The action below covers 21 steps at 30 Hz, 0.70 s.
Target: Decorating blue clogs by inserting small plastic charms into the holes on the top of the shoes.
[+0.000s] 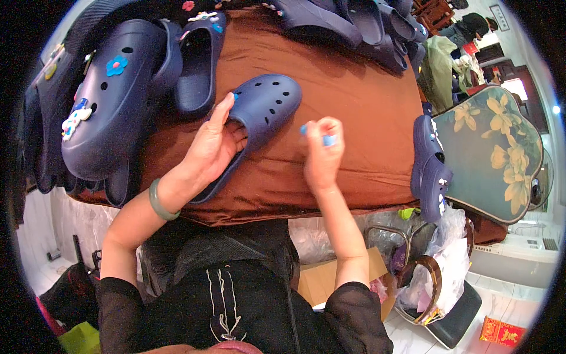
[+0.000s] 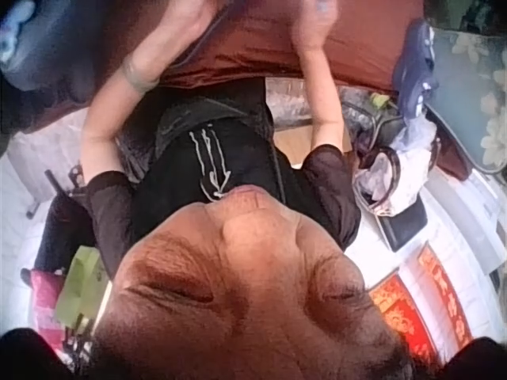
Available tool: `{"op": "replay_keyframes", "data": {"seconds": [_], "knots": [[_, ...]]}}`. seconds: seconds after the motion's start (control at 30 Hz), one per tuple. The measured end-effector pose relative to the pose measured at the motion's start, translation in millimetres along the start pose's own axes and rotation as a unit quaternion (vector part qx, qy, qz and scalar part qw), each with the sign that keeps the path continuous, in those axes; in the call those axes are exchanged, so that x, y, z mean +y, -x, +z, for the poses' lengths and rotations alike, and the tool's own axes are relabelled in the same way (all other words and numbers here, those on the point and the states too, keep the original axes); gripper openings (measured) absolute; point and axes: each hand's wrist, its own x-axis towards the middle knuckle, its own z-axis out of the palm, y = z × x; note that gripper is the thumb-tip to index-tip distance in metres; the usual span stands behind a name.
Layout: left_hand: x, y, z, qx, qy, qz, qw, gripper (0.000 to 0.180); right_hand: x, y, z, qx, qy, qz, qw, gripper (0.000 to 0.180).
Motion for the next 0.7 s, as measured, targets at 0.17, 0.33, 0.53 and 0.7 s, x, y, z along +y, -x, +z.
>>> {"op": "replay_keyframes", "data": {"seconds": [0.17,0.33,0.53,0.7], "knots": [[3,2,-7,-0.001,0.01,-0.012,1.0,0.019,-8,-49,-43,-0.069,0.232,0.042,0.969,0.018],[5,23,10,-0.005,-0.071,-0.051,0.996,0.008,-7,-92,-77,-0.179,0.537,-0.026,0.824,0.026],[-13,14,-6,-0.02,-0.102,-0.023,0.994,0.015,-57,-100,-43,-0.27,0.738,-0.159,0.598,0.035],[-21,21,1,-0.069,-0.106,-0.03,0.991,0.025,-67,-107,20,-0.577,0.405,-0.131,0.697,0.047]]}}
